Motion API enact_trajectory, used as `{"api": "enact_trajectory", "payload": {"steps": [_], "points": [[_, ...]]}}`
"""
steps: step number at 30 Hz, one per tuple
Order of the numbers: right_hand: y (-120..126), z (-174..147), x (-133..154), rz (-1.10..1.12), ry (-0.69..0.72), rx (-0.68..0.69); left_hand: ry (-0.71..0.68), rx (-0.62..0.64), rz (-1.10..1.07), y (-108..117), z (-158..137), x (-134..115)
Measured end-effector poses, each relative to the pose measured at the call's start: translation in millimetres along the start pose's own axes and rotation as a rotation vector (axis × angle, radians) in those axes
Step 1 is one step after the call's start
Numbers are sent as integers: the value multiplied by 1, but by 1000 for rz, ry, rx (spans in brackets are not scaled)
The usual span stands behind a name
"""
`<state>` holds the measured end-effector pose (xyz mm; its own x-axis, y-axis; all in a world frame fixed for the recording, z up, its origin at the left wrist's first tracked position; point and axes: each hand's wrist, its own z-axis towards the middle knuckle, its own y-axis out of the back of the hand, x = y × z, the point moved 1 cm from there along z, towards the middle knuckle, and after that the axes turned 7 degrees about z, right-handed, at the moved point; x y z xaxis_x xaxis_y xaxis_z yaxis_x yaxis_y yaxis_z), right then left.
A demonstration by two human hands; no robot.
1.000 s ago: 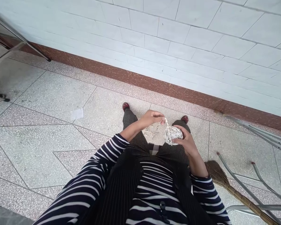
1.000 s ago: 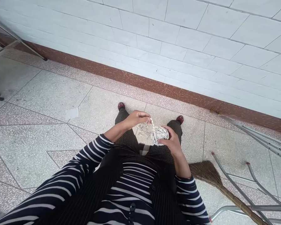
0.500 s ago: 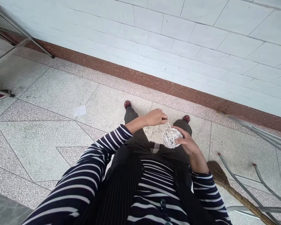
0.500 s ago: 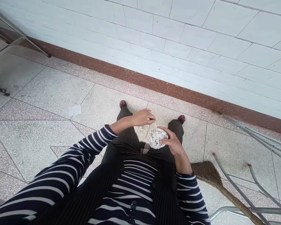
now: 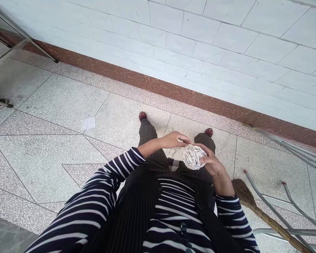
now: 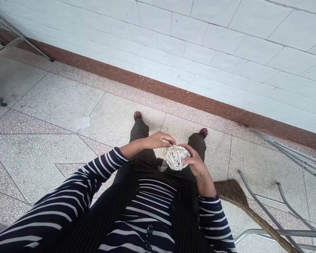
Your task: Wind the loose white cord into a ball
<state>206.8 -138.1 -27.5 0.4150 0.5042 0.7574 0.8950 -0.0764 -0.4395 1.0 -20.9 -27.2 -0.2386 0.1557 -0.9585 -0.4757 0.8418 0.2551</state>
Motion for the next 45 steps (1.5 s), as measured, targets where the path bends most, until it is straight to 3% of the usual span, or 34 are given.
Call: {"api": "enact_trajectory", "payload": {"steps": [7, 12, 15, 18, 22, 36, 41, 45], "points": [[-1, -2, 3, -48, -11, 4, -110, -143, 275, 11, 9, -18], [0, -1, 1, 11, -20, 46, -14, 47, 121, 12, 8, -9], [2, 0, -3, 79, -40, 65, 50, 52, 106, 9, 6, 2], [4, 2, -7, 146, -41, 47, -48, -1, 201, 4, 5, 4], [7, 2, -9, 182, -33, 25, -137, 46, 258, -4, 4, 3], [7, -9, -8, 180, 27, 23, -50, -116, 696, 8, 9, 65], [1, -15, 1, 183, 81, 21, 29, -157, 612, 9, 16, 79], [-2, -14, 15, 211, 171, -8, 81, -134, 297, 12, 17, 74]]}}
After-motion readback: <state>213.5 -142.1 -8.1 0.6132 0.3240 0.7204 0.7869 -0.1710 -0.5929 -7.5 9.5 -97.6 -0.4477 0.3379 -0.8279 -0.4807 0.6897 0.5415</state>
